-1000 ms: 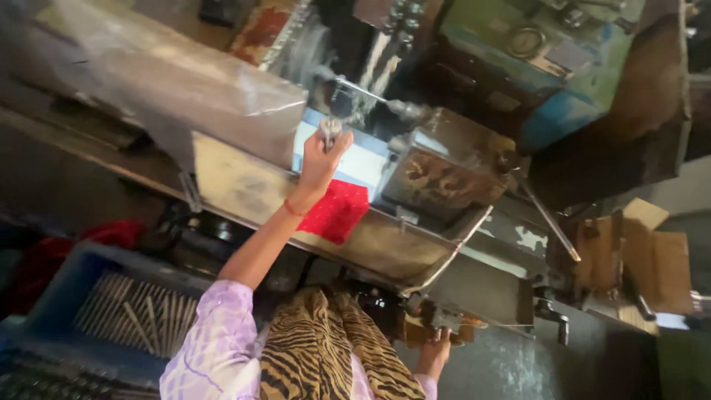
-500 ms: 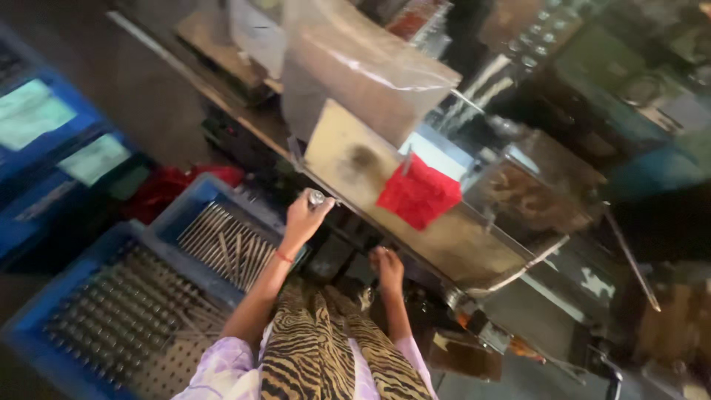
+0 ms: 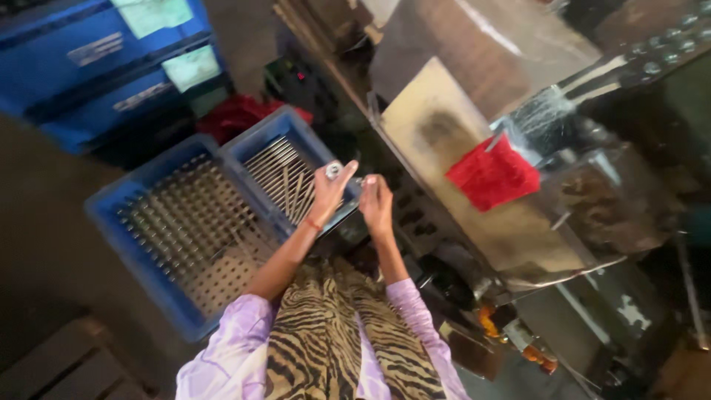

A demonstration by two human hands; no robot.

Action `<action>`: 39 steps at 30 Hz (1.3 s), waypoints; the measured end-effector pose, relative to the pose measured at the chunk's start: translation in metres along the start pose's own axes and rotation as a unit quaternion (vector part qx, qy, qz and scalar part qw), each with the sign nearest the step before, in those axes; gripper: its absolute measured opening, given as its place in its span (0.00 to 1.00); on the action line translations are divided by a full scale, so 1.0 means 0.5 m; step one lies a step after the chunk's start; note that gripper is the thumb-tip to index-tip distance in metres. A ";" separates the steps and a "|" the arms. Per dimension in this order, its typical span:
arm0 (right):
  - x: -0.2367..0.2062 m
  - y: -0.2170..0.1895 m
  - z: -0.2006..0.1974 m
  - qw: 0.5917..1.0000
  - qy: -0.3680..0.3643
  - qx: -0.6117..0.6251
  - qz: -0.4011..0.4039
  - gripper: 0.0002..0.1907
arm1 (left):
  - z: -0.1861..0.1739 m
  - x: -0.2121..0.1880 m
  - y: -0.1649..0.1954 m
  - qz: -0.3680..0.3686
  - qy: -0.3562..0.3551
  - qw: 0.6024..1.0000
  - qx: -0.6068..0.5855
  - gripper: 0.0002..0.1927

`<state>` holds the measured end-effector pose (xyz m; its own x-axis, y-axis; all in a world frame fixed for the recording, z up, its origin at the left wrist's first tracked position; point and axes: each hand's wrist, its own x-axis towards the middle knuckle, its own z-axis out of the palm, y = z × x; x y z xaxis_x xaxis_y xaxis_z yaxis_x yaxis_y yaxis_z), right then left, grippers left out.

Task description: The person repeatedly picks metal rods from a blue bin, presses each rod against a rotating grinding wheel while holding a lever, and returns the rod to the bin. The cycle continues throughout the clip.

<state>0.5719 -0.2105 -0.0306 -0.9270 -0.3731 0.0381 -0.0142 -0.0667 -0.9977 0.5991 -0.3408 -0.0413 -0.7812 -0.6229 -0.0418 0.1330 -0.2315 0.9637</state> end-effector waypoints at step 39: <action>-0.090 -0.007 0.156 0.982 0.137 0.106 -0.076 0.13 | -0.109 -0.094 0.050 -0.016 -0.078 0.996 0.030 0.15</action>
<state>0.6429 -0.2659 -0.0245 -0.9867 -0.0818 0.1405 -0.1095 -0.3044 -0.9462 0.6721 -0.3580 -0.0295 -0.8705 -0.4910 -0.0352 0.0738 -0.2008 0.9768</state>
